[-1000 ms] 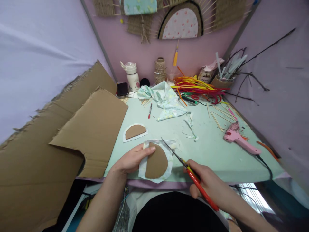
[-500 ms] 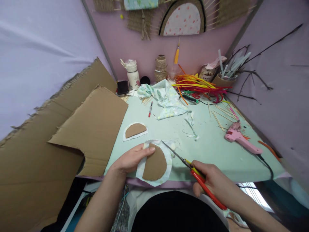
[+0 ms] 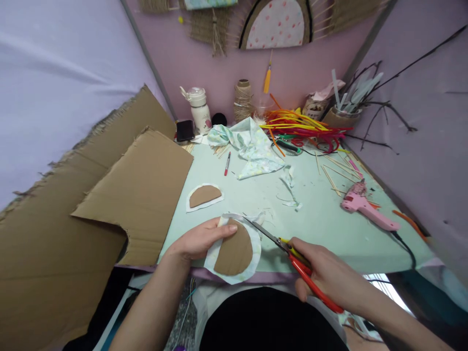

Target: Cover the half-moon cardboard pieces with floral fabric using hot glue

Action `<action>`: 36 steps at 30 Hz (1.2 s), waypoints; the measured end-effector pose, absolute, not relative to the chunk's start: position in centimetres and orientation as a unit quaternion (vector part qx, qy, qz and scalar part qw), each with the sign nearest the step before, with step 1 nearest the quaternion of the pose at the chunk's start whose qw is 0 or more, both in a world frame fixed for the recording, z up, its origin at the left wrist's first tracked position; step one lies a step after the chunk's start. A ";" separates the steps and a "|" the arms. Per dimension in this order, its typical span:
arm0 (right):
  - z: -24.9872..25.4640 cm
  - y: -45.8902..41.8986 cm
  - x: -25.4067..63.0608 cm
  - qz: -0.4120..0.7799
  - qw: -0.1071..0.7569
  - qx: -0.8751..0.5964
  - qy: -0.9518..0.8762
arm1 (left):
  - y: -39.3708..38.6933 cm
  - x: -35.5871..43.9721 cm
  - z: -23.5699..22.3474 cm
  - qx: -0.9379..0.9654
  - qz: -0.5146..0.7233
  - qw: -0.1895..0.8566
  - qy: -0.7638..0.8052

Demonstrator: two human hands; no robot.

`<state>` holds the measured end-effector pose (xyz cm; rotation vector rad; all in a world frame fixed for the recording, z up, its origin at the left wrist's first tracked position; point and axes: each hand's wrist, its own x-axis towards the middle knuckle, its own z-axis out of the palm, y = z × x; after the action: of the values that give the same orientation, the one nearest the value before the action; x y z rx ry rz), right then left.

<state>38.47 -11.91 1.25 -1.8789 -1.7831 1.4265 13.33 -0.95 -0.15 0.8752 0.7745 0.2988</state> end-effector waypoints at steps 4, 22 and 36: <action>0.9 -11.9 38.7 0.483 0.091 -0.625 -0.607 | -1.0 13.5 0.0 0.414 0.132 0.820 0.373; 2.3 -11.2 39.4 0.418 0.050 -0.624 -0.658 | -0.8 13.4 -0.3 0.451 0.093 0.815 0.353; 2.8 -11.2 39.7 0.430 0.041 -0.618 -0.657 | -0.9 13.3 -0.5 0.446 0.086 0.814 0.362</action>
<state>39.74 -11.19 2.81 -1.8906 -2.0124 1.3161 13.28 -0.86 -0.50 0.9521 0.7725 0.1846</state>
